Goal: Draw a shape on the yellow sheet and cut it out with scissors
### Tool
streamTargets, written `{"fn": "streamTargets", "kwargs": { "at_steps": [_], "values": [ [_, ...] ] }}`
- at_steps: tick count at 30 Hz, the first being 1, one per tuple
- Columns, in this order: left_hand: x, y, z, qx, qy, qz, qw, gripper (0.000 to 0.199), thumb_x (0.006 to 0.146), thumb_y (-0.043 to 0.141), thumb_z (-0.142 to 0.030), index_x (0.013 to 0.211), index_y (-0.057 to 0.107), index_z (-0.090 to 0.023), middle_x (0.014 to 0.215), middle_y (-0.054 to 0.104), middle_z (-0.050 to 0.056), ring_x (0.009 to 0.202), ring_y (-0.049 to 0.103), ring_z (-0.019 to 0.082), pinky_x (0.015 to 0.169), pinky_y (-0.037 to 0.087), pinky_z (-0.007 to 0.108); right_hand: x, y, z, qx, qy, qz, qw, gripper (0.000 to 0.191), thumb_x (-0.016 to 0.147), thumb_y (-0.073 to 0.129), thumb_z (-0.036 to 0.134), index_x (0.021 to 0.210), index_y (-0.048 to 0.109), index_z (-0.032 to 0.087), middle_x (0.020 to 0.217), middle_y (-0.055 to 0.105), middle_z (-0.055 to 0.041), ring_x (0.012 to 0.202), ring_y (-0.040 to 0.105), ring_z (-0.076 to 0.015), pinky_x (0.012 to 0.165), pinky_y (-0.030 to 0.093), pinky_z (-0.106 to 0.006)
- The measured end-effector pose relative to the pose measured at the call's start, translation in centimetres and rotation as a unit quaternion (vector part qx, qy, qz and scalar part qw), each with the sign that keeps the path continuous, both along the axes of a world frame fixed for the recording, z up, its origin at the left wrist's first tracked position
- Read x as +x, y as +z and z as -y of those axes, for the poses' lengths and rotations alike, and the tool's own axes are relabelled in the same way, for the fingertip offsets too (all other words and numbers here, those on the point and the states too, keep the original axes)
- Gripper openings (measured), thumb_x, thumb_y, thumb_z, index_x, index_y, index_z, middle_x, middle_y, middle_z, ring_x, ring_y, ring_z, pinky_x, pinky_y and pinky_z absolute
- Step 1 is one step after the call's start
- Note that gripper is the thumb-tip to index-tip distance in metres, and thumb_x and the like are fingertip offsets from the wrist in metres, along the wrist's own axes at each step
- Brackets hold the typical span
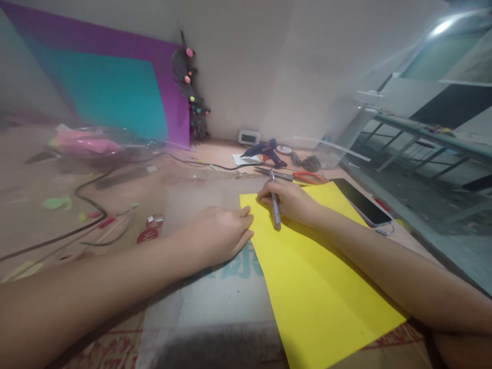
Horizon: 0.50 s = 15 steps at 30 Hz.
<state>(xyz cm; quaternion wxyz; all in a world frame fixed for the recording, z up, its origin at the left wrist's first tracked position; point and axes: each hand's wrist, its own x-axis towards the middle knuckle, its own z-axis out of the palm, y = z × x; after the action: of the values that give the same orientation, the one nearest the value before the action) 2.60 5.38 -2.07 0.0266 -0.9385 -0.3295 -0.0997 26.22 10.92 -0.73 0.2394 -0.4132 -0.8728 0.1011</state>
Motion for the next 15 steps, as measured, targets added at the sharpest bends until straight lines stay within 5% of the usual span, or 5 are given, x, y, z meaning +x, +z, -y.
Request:
{"fn": "streamTargets", "kwargs": {
  "at_steps": [2, 7, 15],
  "values": [
    [0.1, 0.0, 0.1, 0.004, 0.000, 0.001, 1.000, 0.032, 0.098, 0.046, -0.032, 0.116, 0.068, -0.018, 0.121, 0.071, 0.013, 0.096, 0.073, 0.023, 0.082, 0.057, 0.033, -0.1, -0.2, -0.3, 0.011, -0.002, -0.012, 1.000, 0.014, 0.087, 0.059, 0.024, 0.091, 0.071, 0.020, 0.090, 0.069, -0.0074, 0.081, 0.062, -0.0195, 0.073, 0.046, -0.031],
    [0.1, 0.2, 0.1, -0.003, 0.000, 0.003, 1.000, 0.032, 0.098, 0.045, -0.031, 0.115, 0.068, -0.018, 0.119, 0.072, 0.013, 0.093, 0.073, 0.023, 0.082, 0.057, 0.034, 0.6, 0.9, -0.8, -0.116, -0.002, 0.020, 0.993, 0.008, 0.080, 0.066, 0.023, 0.086, 0.071, 0.020, 0.084, 0.072, -0.0042, 0.075, 0.065, -0.0183, 0.069, 0.047, -0.029],
    [0.3, 0.3, 0.2, -0.003, 0.006, 0.003, 1.000, 0.033, 0.098, 0.044, -0.031, 0.118, 0.067, -0.018, 0.114, 0.072, 0.013, 0.089, 0.072, 0.023, 0.081, 0.057, 0.034, -1.8, -0.2, -1.9, -0.024, -0.022, -0.010, 0.999, 0.010, 0.082, 0.063, 0.022, 0.086, 0.071, 0.019, 0.084, 0.069, -0.0062, 0.077, 0.062, -0.0196, 0.070, 0.046, -0.030]
  ]
}}
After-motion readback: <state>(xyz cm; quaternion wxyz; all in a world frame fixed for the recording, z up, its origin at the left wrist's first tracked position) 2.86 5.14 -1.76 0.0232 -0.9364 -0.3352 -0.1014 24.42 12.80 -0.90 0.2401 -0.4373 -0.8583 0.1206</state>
